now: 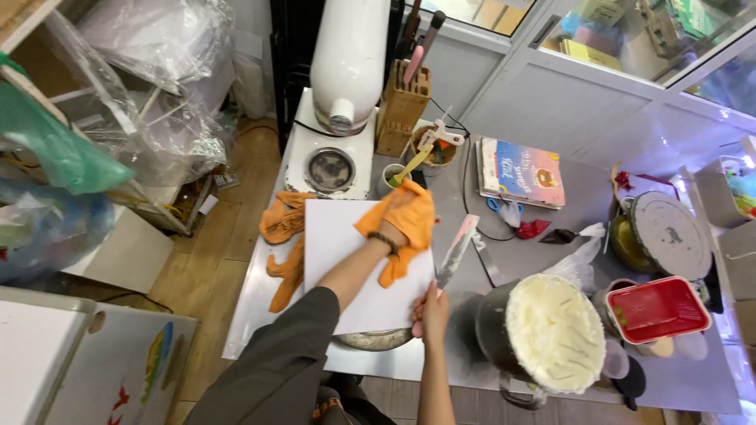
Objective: The recorder cleans various kitchen tools including a spatula, a knife, and a round metal base, using a cloth.
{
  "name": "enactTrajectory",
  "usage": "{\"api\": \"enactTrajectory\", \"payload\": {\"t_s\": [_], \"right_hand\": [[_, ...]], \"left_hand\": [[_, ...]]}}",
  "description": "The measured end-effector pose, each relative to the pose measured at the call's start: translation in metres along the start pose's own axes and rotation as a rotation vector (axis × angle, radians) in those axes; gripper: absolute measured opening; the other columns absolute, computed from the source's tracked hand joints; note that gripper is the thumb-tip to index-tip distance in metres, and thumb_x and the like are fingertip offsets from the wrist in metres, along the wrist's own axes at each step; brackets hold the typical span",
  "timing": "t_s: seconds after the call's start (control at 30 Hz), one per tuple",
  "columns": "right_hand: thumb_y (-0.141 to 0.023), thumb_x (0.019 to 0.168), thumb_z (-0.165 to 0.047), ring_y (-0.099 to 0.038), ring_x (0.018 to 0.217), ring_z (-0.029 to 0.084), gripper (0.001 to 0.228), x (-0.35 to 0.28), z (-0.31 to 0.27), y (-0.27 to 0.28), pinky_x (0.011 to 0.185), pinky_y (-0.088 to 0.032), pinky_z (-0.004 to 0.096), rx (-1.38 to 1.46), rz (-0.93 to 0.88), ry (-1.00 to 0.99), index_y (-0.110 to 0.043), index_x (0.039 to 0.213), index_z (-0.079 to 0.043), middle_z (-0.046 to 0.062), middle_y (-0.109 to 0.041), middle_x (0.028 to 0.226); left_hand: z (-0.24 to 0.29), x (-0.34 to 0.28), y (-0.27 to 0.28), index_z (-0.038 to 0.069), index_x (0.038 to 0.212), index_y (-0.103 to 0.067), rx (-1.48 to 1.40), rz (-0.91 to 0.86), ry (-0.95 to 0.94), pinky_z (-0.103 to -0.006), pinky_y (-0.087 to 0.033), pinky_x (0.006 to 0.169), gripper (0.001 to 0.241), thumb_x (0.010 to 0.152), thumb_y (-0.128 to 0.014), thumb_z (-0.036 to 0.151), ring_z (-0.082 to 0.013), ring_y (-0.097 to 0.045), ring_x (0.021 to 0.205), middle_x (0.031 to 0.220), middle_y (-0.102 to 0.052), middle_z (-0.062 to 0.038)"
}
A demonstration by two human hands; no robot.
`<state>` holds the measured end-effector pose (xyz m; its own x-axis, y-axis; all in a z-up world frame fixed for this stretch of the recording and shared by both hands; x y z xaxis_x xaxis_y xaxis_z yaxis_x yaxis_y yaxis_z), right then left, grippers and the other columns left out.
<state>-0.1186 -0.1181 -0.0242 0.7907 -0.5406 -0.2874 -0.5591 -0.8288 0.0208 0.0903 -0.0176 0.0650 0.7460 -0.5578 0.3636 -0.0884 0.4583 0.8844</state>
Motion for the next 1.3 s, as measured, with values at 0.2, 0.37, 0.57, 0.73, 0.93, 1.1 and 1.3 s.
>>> {"api": "enactTrajectory", "payload": {"t_s": [0.2, 0.37, 0.57, 0.73, 0.93, 1.1, 1.3], "right_hand": [[-0.048, 0.107, -0.037, -0.042, 0.036, 0.012, 0.045, -0.005, -0.012, -0.006, 0.034, -0.039, 0.030, 0.051, -0.031, -0.022, -0.047, 0.077, -0.003, 0.008, -0.052, 0.054], [-0.051, 0.104, -0.035, -0.042, 0.036, 0.012, 0.037, -0.005, -0.009, -0.007, 0.034, -0.039, 0.031, 0.048, -0.028, -0.027, -0.047, 0.083, -0.005, 0.008, -0.053, 0.054], [-0.052, 0.105, -0.035, -0.042, 0.037, 0.013, 0.037, -0.021, 0.003, -0.010, 0.034, -0.041, 0.032, 0.030, -0.049, -0.014, -0.047, 0.083, -0.005, 0.010, -0.052, 0.054], [-0.053, 0.107, -0.033, -0.041, 0.040, 0.012, 0.038, -0.052, -0.007, -0.020, 0.038, -0.042, 0.032, 0.051, -0.074, 0.010, -0.046, 0.084, -0.004, 0.010, -0.053, 0.057], [-0.051, 0.108, -0.029, -0.046, 0.046, 0.013, 0.035, -0.078, -0.003, -0.030, 0.043, -0.046, 0.032, 0.005, -0.020, 0.036, -0.050, 0.088, -0.001, 0.011, -0.057, 0.063], [-0.051, 0.108, -0.029, -0.046, 0.046, 0.013, 0.031, -0.075, 0.007, -0.028, 0.042, -0.045, 0.032, 0.048, 0.055, 0.103, -0.050, 0.090, -0.004, 0.009, -0.056, 0.065], [-0.045, 0.112, -0.034, -0.043, 0.042, 0.015, 0.039, -0.040, 0.047, -0.016, 0.039, -0.040, 0.033, 0.069, 0.041, 0.106, -0.047, 0.087, -0.004, 0.010, -0.053, 0.060]], "left_hand": [[-0.083, -0.012, -0.001, 0.016, 0.138, -0.053, -0.008, -0.178, 0.338, -0.0538, -0.033, 0.110, 0.068, 0.078, -0.065, 0.046, -0.0359, -0.045, 0.138, 0.140, -0.057, -0.013], [-0.129, -0.074, 0.065, 0.017, 0.136, -0.057, -0.186, -0.163, 0.767, -0.0440, -0.042, 0.106, 0.071, 0.076, -0.071, 0.051, -0.0285, -0.054, 0.131, 0.138, -0.062, -0.010], [-0.207, -0.181, 0.070, 0.014, 0.135, -0.059, -0.304, -0.013, 1.067, -0.0368, -0.049, 0.103, 0.074, 0.075, -0.079, 0.051, -0.0247, -0.060, 0.125, 0.135, -0.064, -0.010], [-0.331, -0.269, -0.019, 0.009, 0.146, -0.056, -0.864, 0.565, 0.423, -0.0367, -0.045, 0.118, 0.051, 0.106, -0.059, 0.041, -0.0224, -0.056, 0.138, 0.148, -0.061, -0.009], [-0.273, -0.343, -0.022, 0.011, 0.157, -0.037, -0.647, 0.292, 0.819, -0.0380, -0.031, 0.120, 0.066, 0.104, -0.053, 0.048, -0.0246, -0.034, 0.147, 0.162, -0.037, -0.010], [-0.251, -0.345, -0.157, -0.005, 0.103, -0.054, -0.135, -0.636, 0.530, -0.0448, -0.042, 0.089, 0.034, 0.077, -0.053, 0.017, -0.0381, -0.050, 0.103, 0.110, -0.050, -0.029], [-0.227, -0.320, -0.095, 0.005, 0.114, -0.075, -0.533, -0.708, 0.251, -0.0418, -0.058, 0.081, 0.044, 0.076, -0.054, 0.009, -0.0325, -0.073, 0.096, 0.108, -0.077, -0.020]]}}
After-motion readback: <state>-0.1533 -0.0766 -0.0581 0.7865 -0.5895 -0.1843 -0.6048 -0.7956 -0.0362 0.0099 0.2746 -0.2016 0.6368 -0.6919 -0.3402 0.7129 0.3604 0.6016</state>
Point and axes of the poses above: each hand's wrist, its own x-axis towards the middle knuckle, its own y-axis out of the back of the hand, z = x × y, the point moved 2 cm from there along x, towards the middle knuckle
